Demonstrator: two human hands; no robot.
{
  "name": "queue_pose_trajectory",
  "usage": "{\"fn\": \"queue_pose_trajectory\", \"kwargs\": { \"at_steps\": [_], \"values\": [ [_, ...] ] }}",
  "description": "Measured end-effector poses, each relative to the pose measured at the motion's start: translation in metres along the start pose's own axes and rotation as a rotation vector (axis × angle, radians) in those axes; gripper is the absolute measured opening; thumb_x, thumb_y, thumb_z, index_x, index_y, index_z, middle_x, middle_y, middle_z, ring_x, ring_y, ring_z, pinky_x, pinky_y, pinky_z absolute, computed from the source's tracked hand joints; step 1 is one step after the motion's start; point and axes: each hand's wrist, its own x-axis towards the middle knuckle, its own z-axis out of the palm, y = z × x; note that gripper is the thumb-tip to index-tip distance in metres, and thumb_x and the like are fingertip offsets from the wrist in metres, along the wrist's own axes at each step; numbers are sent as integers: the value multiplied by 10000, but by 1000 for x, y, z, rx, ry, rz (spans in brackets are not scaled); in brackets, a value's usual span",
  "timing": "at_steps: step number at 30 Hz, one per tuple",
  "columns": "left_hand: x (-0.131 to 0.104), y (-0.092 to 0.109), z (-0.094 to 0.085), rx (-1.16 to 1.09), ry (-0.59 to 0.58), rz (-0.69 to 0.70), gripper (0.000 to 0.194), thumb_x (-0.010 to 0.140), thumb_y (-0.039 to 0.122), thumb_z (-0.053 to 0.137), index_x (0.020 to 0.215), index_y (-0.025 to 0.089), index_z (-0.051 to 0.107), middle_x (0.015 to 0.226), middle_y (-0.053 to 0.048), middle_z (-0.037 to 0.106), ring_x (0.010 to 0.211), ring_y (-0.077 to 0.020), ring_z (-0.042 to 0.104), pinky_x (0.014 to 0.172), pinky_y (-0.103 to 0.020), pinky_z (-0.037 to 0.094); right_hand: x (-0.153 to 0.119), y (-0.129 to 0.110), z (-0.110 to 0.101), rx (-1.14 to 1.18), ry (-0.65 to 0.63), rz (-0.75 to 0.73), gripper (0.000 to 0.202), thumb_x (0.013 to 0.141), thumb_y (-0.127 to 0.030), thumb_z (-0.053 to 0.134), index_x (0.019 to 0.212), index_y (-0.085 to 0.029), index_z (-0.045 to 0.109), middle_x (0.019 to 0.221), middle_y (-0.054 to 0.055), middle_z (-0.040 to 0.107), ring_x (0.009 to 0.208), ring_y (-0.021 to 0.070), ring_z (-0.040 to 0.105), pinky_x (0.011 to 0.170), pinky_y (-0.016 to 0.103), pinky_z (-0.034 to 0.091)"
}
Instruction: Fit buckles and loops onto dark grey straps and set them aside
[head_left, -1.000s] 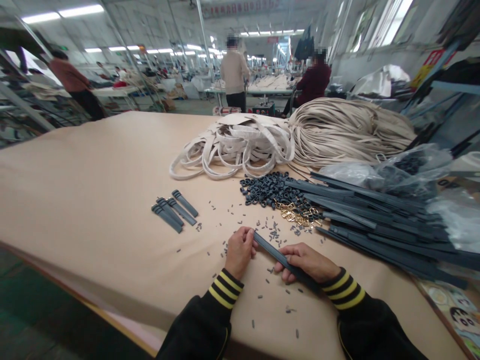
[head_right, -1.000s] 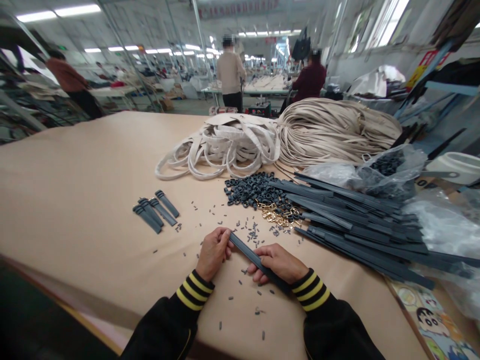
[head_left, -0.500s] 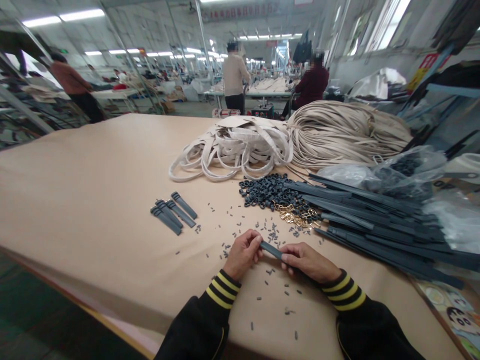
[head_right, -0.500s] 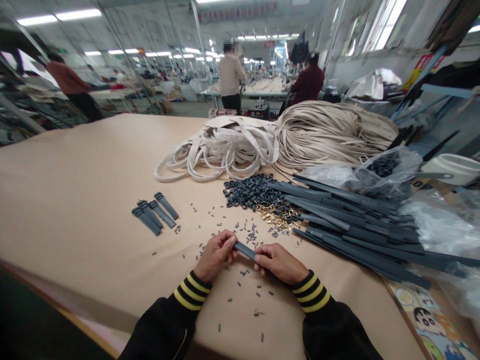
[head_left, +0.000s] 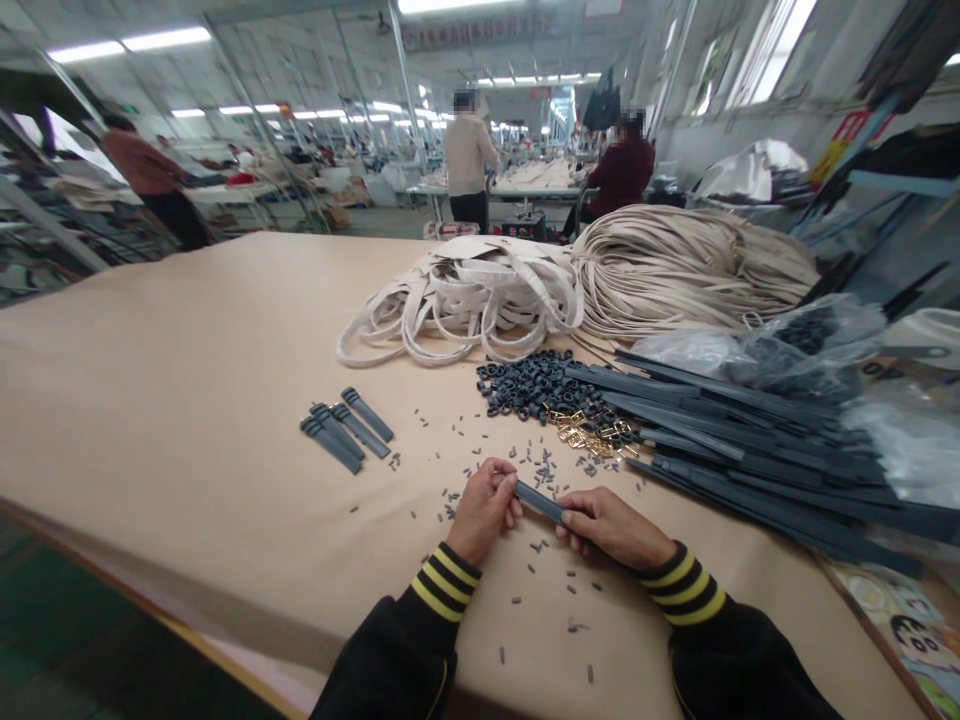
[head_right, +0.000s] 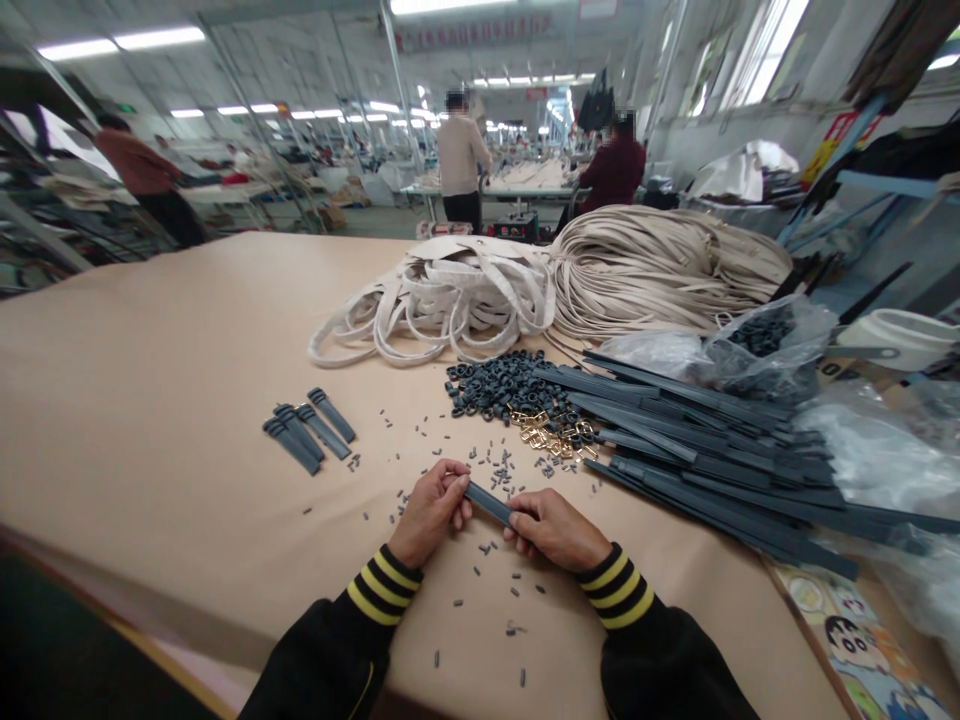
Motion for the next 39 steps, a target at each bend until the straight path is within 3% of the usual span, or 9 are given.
{"fn": "queue_pose_trajectory", "kwargs": {
  "at_steps": [4,8,10,14,20,24,30,35,39],
  "values": [
    [0,2,1,-2,6,-13,196,793,348,457,849,164,422,449,66,532,315,-45,417,328,-123,305,0,-4,2,-38,36,-29,269,781,-280,473,1003,-139,528,727,12,559,544,84,496,497,197,390],
    [0,1,2,8,9,-26,194,786,352,463,833,168,422,438,67,530,302,-51,418,313,-125,297,1,-9,16,-324,288,-129,483,674,-236,609,1121,-181,436,849,22,559,733,143,530,665,260,417],
    [0,1,3,25,6,-32,187,786,349,460,831,171,423,427,70,526,291,-52,409,302,-124,288,2,-11,24,-490,371,-196,361,704,-206,570,1049,-184,466,906,40,558,812,163,525,727,281,402],
    [-2,4,4,67,14,-61,186,787,355,456,797,170,435,421,63,529,278,-51,401,285,-122,274,3,-14,31,-698,408,-218,177,848,-175,329,849,-180,507,767,32,574,718,152,540,672,271,387],
    [-1,5,6,125,81,-88,183,792,342,443,733,169,436,386,71,498,248,-47,367,265,-121,245,3,-14,35,-817,399,-235,228,765,-280,527,967,-178,491,892,48,589,794,182,557,671,267,403],
    [-1,3,6,65,72,-57,229,786,386,460,753,160,453,495,41,565,310,-54,443,305,-140,326,2,-16,36,-913,433,-159,158,841,-201,368,839,-168,522,799,59,605,734,180,572,633,272,393],
    [-5,5,6,15,-85,-60,272,759,418,508,727,151,469,428,58,517,307,-50,425,320,-135,307,0,-14,21,-305,220,-85,155,823,-196,366,747,-159,496,674,22,613,562,106,568,566,219,421],
    [-5,5,12,-16,-26,-81,272,752,421,512,744,157,450,398,76,480,273,-45,364,302,-137,235,3,-15,21,134,58,-97,101,771,-213,460,785,-130,516,702,24,619,475,61,500,457,170,366],
    [-7,6,21,-17,36,31,231,746,383,531,754,158,480,577,33,540,476,-80,498,456,-184,391,4,-22,26,296,86,-207,144,773,-274,499,795,-133,513,696,11,608,478,57,484,490,184,368]
  ]
}}
